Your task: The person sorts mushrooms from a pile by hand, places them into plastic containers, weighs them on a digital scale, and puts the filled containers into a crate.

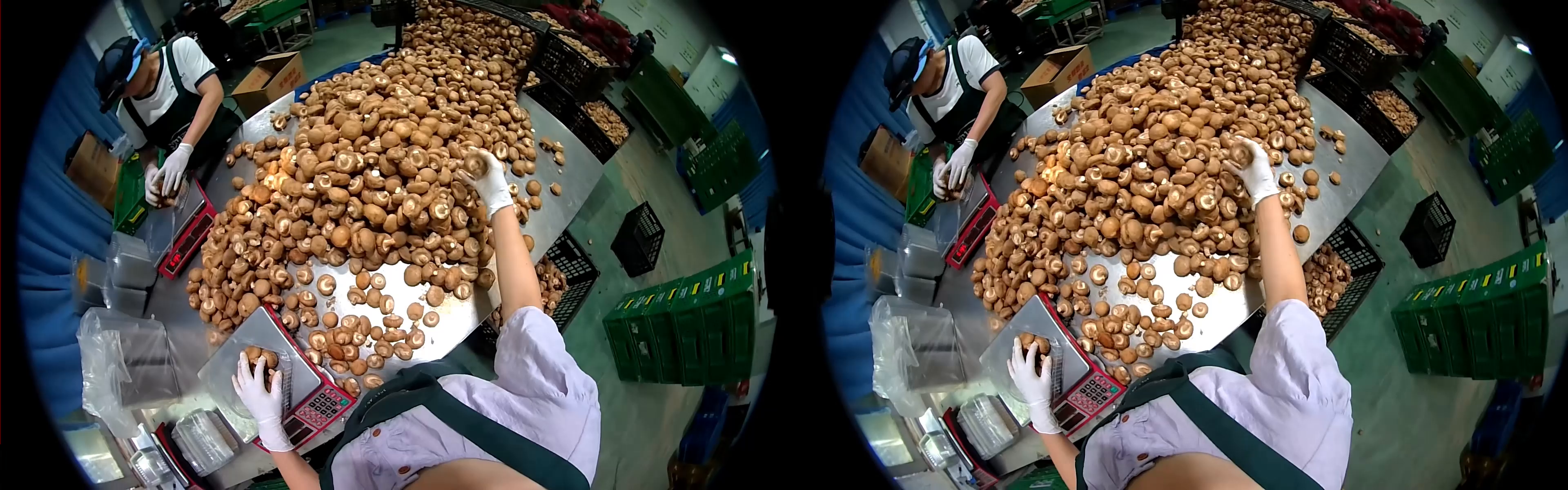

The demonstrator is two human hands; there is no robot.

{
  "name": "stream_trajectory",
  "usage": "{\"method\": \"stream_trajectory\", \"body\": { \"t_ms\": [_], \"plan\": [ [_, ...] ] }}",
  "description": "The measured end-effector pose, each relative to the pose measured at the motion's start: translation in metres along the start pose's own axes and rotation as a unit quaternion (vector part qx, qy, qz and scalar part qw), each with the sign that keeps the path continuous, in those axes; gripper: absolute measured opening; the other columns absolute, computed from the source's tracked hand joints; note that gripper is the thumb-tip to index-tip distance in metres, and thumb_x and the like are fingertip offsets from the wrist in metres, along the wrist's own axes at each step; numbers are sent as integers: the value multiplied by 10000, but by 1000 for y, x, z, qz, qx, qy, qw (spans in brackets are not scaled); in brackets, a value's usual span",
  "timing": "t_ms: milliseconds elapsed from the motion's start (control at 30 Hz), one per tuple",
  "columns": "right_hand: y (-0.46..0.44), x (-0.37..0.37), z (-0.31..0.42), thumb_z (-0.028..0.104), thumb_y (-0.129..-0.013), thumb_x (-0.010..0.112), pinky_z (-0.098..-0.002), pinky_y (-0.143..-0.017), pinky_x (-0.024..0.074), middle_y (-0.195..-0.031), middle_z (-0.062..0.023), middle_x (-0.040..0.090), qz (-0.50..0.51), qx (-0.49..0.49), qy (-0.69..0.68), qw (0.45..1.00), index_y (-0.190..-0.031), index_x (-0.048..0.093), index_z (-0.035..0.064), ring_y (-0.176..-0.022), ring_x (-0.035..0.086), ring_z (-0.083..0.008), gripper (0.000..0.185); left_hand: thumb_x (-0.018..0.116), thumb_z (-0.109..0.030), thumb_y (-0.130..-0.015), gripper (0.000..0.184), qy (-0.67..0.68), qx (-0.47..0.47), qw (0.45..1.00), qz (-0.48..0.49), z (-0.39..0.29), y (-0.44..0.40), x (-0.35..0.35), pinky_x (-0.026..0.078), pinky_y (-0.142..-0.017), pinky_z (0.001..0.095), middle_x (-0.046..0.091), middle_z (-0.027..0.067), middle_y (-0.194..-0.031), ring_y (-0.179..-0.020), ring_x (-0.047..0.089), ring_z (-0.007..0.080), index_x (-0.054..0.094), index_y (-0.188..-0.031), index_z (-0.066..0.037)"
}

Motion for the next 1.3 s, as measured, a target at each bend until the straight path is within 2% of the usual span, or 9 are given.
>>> {"method": "stream_trajectory", "body": {
  "t_ms": [167, 433, 633, 833, 867, 967, 1100, 1233, 1300],
  "plan": [
    [-24, 10, 1, 269, -825, 680, -244, -607, 473, -701, -11, 643, 5, -102, 300, 948, -834, 692, 62, -644, 579, -108, 207, 686, -344, -752, 493, 3, 9, 1000, -7, 0, -1, 0, 214, -1091, 524, 382, 135, -1440, -1280, 389, 342, 586, -1188, -136],
    [-36, 111, -11, 321, -731, 662, -391, -814, 519, -956, -124, 682, 120, -171, 840, 501, -993, 688, 131, -927, 642, -297, 324, 696, -338, -747, 480, 4, -1, 1000, -7, -1, -1, -3, 223, -1083, 533, 389, 135, -1434, -1284, 392, 330, 589, -1175, -148],
    [-1, 130, 22, 309, -739, 705, -386, -771, 519, -914, -127, 681, 27, -293, 672, 680, -1008, 662, 127, -888, 651, -285, 328, 710, -295, -738, 446, 39, 2, 999, -33, -2, -1, -6, 239, -1075, 533, 419, 140, -1408, -1274, 405, 331, 599, -1138, -134],
    [179, 220, -46, 101, -657, 759, -330, -740, 513, -889, -82, 662, 306, -464, 421, 717, -921, 662, 68, -843, 630, -249, 284, 677, -43, -736, 526, 304, -37, 938, -163, -34, -2, -37, 498, -854, 336, 576, 147, -1220, -1008, 610, 245, 547, -1246, -28],
    [211, 236, -66, 103, -642, 757, -332, -734, 509, -889, -71, 660, 368, -467, 406, 694, -928, 659, 82, -824, 625, -248, 304, 633, -6, -748, 585, 539, -188, 819, -63, -40, 3, -23, 515, -798, 290, 578, 145, -1212, -947, 621, 183, 488, -1314, -17],
    [302, 272, -121, 117, -636, 739, -339, -720, 497, -910, -38, 657, 530, -471, 374, 597, -955, 647, 124, -810, 610, -235, 332, 560, 27, -792, 616, 766, -87, 636, -43, -69, 6, -31, 516, -825, 279, 450, 178, -1335, -1031, 579, 183, 373, -1379, 28],
    [359, 292, -180, 159, -688, 731, -335, -779, 489, -979, -27, 647, 662, -385, 329, 553, -996, 634, 135, -907, 593, -223, 323, 613, 28, -830, 534, 716, -180, 663, -124, -34, 37, -28, 488, -913, 320, 461, 150, -1320, -1134, 528, 213, 411, -1322, 71],
    [345, 303, -224, 247, -815, 696, -304, -907, 464, -1102, -95, 637, 619, 15, 373, 691, -1141, 613, 90, -1009, 608, -193, 372, 704, 62, -749, 594, 590, -171, 744, -263, 3, 64, -28, 465, -964, 330, 496, 140, -1284, -1161, 517, 232, 460, -1289, 42],
    [337, 310, -240, 199, -873, 621, -268, -840, 475, -1046, -55, 620, 566, -31, 296, 769, -1183, 583, 47, -959, 574, -119, 347, 750, 43, -696, 669, 486, -148, 805, -307, 17, 67, -36, 492, -921, 332, 501, 168, -1287, -1141, 540, 255, 470, -1303, 3]
  ]
}}
Point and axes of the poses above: each hand's wrist, its own y-axis away from the middle knuckle, its own x-axis out of the palm, z = x × y, the point moved 5 cm from there along -y, towards the middle knuckle
